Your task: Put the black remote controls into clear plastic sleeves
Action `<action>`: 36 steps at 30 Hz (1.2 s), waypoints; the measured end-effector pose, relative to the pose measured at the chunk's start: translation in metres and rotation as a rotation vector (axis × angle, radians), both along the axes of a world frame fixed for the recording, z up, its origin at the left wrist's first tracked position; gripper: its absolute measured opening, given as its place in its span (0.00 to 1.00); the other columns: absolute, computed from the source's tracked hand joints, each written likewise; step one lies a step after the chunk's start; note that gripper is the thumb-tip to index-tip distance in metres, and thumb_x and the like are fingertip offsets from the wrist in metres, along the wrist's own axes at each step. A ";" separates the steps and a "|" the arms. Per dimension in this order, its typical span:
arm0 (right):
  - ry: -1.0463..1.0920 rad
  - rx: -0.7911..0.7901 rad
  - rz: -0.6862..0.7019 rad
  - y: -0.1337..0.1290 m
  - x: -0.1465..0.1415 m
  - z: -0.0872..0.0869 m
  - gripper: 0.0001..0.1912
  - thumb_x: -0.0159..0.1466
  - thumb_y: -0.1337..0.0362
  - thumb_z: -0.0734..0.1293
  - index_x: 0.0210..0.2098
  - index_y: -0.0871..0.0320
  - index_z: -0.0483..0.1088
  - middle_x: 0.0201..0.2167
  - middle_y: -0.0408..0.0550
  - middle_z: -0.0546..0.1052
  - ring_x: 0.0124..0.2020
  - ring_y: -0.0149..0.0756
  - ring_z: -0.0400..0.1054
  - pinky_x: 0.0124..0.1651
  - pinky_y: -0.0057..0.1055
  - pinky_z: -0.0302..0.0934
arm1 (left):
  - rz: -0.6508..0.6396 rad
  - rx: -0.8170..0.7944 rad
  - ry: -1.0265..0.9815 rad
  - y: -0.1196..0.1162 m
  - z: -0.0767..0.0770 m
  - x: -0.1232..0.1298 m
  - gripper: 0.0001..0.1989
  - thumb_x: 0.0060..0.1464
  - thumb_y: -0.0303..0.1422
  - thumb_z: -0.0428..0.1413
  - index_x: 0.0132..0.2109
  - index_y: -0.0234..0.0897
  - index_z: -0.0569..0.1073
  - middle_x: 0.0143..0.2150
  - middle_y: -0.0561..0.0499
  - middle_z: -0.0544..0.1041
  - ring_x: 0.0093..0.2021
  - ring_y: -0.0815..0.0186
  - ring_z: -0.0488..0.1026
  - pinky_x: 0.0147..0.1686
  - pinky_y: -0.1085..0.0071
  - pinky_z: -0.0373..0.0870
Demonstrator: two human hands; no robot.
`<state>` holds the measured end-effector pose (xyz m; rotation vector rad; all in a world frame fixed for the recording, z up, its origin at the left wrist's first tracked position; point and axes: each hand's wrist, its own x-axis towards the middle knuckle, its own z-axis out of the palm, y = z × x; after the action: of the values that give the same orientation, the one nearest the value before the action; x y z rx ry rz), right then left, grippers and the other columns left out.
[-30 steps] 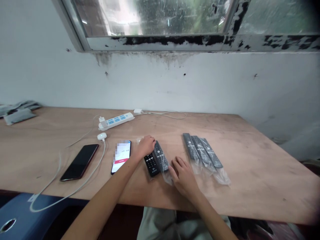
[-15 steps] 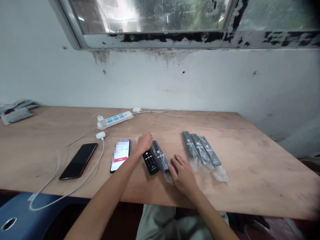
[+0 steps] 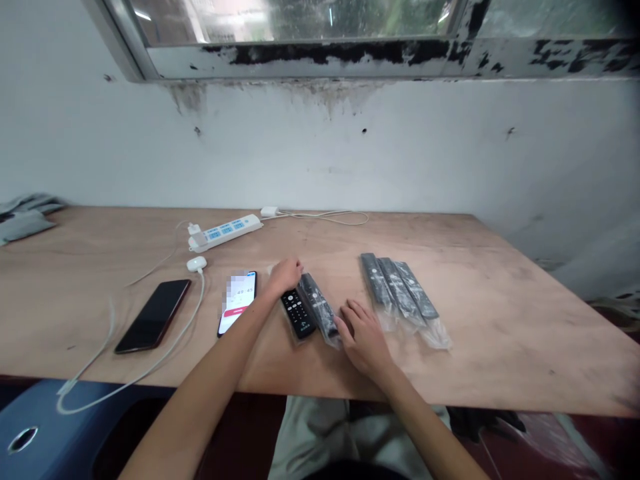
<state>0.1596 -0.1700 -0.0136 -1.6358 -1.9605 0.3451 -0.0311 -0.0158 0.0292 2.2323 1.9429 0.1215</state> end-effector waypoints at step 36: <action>0.214 0.075 -0.027 -0.007 -0.020 0.014 0.15 0.58 0.57 0.65 0.41 0.56 0.65 0.36 0.47 0.70 0.38 0.40 0.66 0.40 0.34 0.61 | -0.283 0.731 -0.146 -0.113 0.145 0.055 0.11 0.61 0.34 0.48 0.38 0.39 0.74 0.35 0.52 0.78 0.35 0.66 0.72 0.31 0.72 0.63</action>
<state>0.1395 -0.1766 0.0006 -1.5105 -1.7691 0.4135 0.0242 -0.1289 0.1745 2.7872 1.6421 1.0690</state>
